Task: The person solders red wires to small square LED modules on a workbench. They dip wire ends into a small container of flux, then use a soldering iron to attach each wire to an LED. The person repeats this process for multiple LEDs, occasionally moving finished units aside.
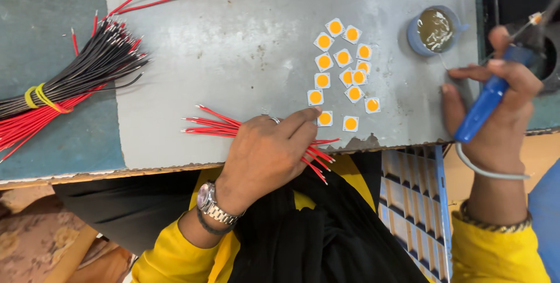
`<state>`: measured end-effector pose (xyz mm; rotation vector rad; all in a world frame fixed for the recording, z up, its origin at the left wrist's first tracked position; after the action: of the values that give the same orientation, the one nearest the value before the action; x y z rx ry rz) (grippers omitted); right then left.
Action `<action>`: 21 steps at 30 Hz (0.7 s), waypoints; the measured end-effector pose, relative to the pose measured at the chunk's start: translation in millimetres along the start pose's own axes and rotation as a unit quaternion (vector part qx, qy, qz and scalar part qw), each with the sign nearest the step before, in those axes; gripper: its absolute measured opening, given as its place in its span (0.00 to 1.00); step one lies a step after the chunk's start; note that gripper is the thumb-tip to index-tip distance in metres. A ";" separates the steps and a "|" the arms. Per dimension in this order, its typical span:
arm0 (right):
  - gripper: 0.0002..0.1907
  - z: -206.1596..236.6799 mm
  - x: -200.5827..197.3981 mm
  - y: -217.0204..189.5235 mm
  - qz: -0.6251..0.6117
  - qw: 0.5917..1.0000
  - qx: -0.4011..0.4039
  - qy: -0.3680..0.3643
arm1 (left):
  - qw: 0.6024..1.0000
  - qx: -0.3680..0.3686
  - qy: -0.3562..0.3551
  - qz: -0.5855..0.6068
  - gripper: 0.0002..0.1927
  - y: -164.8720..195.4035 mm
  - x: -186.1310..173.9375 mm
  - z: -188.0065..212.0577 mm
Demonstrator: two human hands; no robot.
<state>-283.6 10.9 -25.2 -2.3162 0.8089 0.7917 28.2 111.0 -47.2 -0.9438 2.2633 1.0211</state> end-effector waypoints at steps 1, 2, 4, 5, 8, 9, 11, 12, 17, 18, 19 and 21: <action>0.34 -3.3 4.0 -1.2 -0.035 0.999 0.006 0.006 | 1.000 -0.002 0.000 0.001 0.13 1.0 -0.1 0.5; 0.33 -7.1 7.6 -2.8 -0.072 0.997 0.013 0.011 | 1.000 -0.004 -0.001 0.002 0.13 2.1 -0.3 1.0; 0.34 -15.1 12.1 -7.4 -0.052 0.998 -0.015 0.007 | 1.000 -0.006 -0.006 -0.001 0.13 4.1 -0.8 1.4; 0.35 -18.7 14.4 -9.4 -0.042 0.999 -0.028 0.005 | 1.000 -0.006 -0.008 -0.003 0.13 4.7 -0.9 1.1; 0.33 -23.7 20.8 -11.0 -0.071 0.997 -0.015 0.001 | 1.000 -0.010 -0.005 -0.005 0.13 5.9 -1.4 1.1; 0.34 -24.0 22.1 -8.9 -0.058 0.998 -0.022 -0.006 | 1.000 -0.008 -0.004 -0.004 0.13 5.6 -1.9 1.5; 0.36 -20.7 24.5 -2.2 -0.033 0.999 -0.033 -0.025 | 1.000 -0.011 -0.005 0.000 0.13 5.2 -3.0 3.8; 0.34 -17.7 27.2 2.5 -0.027 0.999 -0.007 -0.041 | 1.000 -0.012 -0.006 0.000 0.13 4.9 -2.4 4.2; 0.30 -5.3 35.9 21.8 -0.080 0.993 0.053 -0.062 | 1.000 -0.011 -0.011 -0.009 0.14 0.2 2.4 1.5; 0.30 -3.4 36.4 22.4 -0.111 0.991 0.037 -0.057 | 1.000 -0.011 -0.011 -0.008 0.14 -0.8 3.0 0.9; 0.31 -1.9 35.8 22.2 -0.156 0.987 -0.009 -0.046 | 1.000 -0.011 -0.011 -0.007 0.15 -1.7 3.7 0.6; 0.32 3.8 32.4 20.6 -0.182 0.982 -0.041 -0.037 | 1.000 -0.013 -0.016 -0.006 0.15 -3.3 5.3 0.9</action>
<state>-278.1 -11.8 -56.0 -2.3925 0.3092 0.7524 27.3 108.0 -52.8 -0.9430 2.2207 1.0548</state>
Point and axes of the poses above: each hand's wrist, its own z-axis away from the middle knuckle, its own x-axis out of the palm, y = z × x, the point moved 1 cm from there along -z, towards the middle knuckle, and after that the axes turned 15 degrees about y, right-handed, at the moved point
